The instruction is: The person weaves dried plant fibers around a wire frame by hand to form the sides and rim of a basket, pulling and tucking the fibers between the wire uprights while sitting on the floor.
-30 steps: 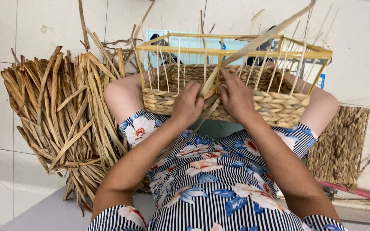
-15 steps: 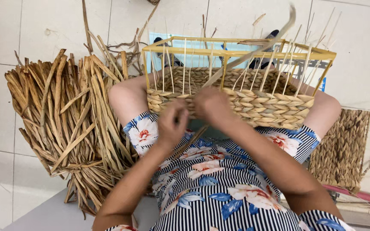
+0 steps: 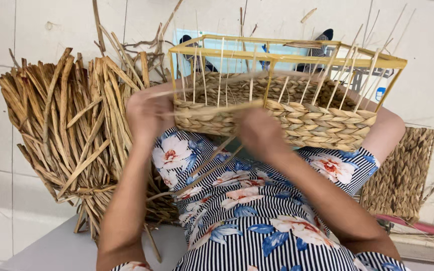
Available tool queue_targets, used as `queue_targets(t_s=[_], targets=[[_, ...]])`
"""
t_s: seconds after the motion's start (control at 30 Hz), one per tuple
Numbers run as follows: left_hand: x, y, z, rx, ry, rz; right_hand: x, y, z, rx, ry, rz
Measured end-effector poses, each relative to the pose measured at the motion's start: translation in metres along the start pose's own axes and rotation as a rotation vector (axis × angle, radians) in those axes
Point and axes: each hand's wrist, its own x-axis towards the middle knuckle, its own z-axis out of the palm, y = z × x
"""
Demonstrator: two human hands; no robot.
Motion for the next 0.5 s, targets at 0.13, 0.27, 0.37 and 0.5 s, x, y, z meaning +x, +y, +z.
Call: queue_targets(t_s=[0.13, 0.27, 0.37, 0.5], targets=[[-0.018, -0.037, -0.032, -0.770, 0.242, 0.007, 0.005, 0.060, -0.024, 0.221, 0.217, 0.218], [-0.027, -0.043, -0.043, -1.072, 0.480, -0.182, 0.019, 0.079, -0.015, 0.289, 0.147, 0.324], [-0.029, -0.036, -0.055, -1.051, 0.437, -0.098, 0.032, 0.074, -0.012, 0.204, -0.034, 0.425], [-0.049, -0.037, -0.020, -0.780, -0.139, -0.069, 0.029, 0.075, -0.022, 0.268, -0.017, 0.417]])
